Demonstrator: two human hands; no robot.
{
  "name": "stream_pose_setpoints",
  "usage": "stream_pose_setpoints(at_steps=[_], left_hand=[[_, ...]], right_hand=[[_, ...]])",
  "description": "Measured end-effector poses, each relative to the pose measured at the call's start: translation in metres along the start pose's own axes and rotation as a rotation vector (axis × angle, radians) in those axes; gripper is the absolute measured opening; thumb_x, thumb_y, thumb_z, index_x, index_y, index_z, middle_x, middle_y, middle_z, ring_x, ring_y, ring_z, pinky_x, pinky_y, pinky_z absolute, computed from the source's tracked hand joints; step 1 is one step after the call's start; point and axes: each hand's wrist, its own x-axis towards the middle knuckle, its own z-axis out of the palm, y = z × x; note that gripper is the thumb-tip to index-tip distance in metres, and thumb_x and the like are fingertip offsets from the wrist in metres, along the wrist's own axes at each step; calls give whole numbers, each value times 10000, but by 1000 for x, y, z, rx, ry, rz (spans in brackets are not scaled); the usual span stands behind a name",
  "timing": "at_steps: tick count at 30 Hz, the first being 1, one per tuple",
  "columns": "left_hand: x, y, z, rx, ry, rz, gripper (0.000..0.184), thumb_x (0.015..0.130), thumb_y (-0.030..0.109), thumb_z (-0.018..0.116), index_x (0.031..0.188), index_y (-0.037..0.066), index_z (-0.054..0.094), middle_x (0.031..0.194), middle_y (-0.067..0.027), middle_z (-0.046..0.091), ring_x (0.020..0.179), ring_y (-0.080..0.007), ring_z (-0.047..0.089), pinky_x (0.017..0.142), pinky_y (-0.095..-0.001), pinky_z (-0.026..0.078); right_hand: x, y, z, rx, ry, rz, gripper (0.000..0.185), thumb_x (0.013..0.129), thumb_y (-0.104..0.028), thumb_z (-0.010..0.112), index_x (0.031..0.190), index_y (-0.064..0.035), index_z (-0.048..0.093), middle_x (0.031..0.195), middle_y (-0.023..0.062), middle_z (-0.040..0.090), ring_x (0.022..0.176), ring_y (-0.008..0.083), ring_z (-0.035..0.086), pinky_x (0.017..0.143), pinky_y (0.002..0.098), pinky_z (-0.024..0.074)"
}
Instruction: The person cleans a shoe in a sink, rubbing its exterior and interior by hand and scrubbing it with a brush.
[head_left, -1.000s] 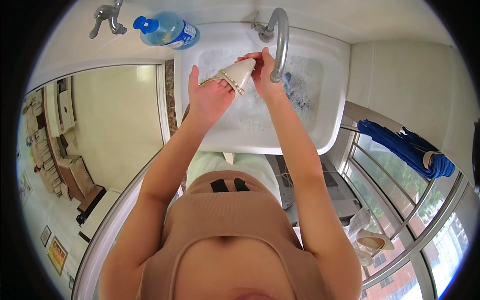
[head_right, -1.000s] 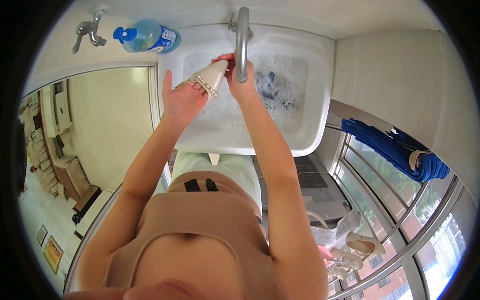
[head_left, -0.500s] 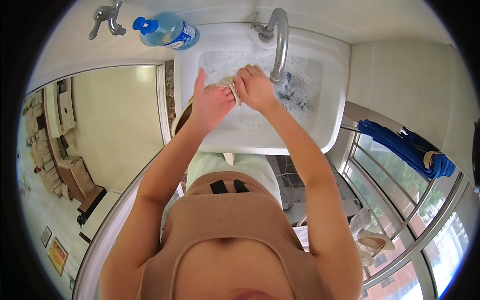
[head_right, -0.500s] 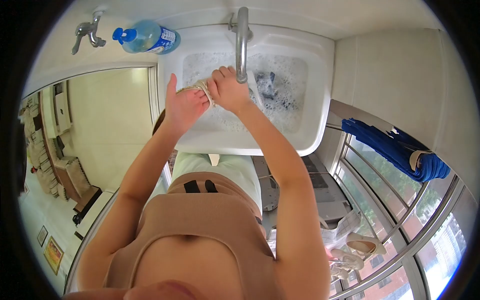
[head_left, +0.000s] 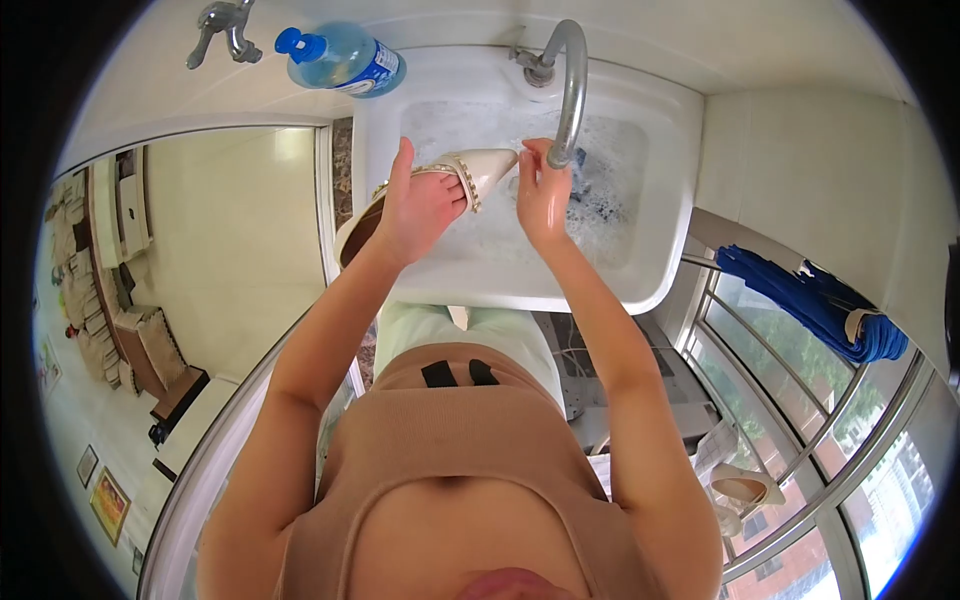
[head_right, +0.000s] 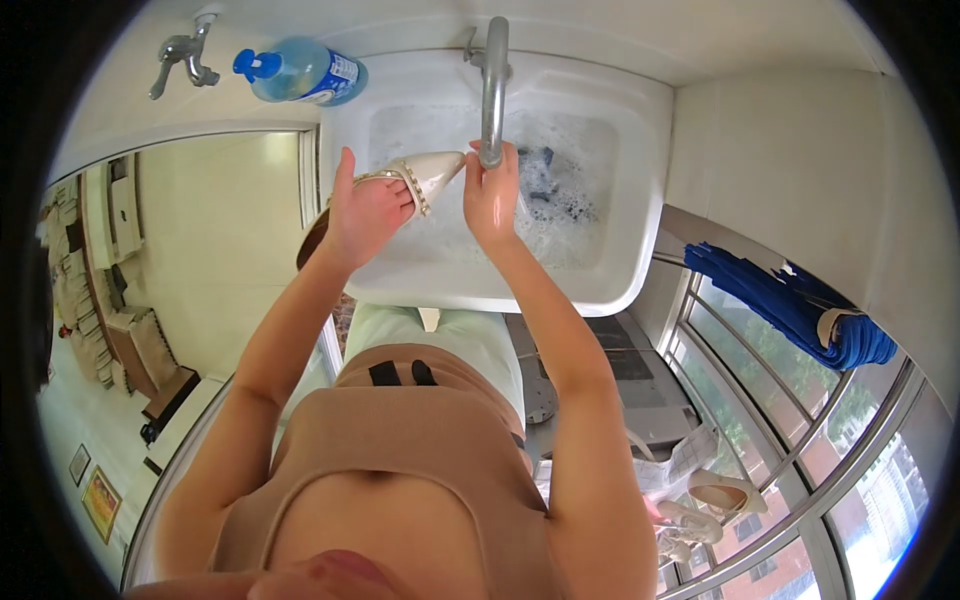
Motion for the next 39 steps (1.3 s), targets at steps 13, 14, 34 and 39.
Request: stream_pose_setpoints(at_steps=[13,14,34,39], left_hand=[[8,-9,16,-56,-53,-22,1090,867,801,211,1386,-152,318,1436,-209,400,1352,-274,364,1152,-382,239],[9,-3,20,-124,-93,1,1086,867,798,217,1382,-152,323,1430,-212,404,1348,-278,366,1152,-384,239],[8,-3,9,-125,14,-112,1143,843,818,299,1418,-168,233,1465,-247,353,1356,-328,365,1158,-384,236],[11,9,5,-220,4,-140,1123,844,816,299,1409,-153,266,1453,-233,375,1338,-319,387,1155,-378,244]], right_hand=[[17,-37,17,-372,-313,-310,230,881,-176,505,828,-50,690,925,139,688,986,326,630,936,454,437],[14,-39,18,-309,-186,-370,213,871,-162,512,876,-45,689,979,144,674,1046,332,599,954,462,424],[36,39,4,22,-313,598,239,923,-222,549,823,-22,634,730,153,615,697,334,600,629,418,468],[1,-7,-12,-155,-105,-333,110,874,-102,585,952,-26,597,1038,171,602,1050,328,546,829,380,437]])
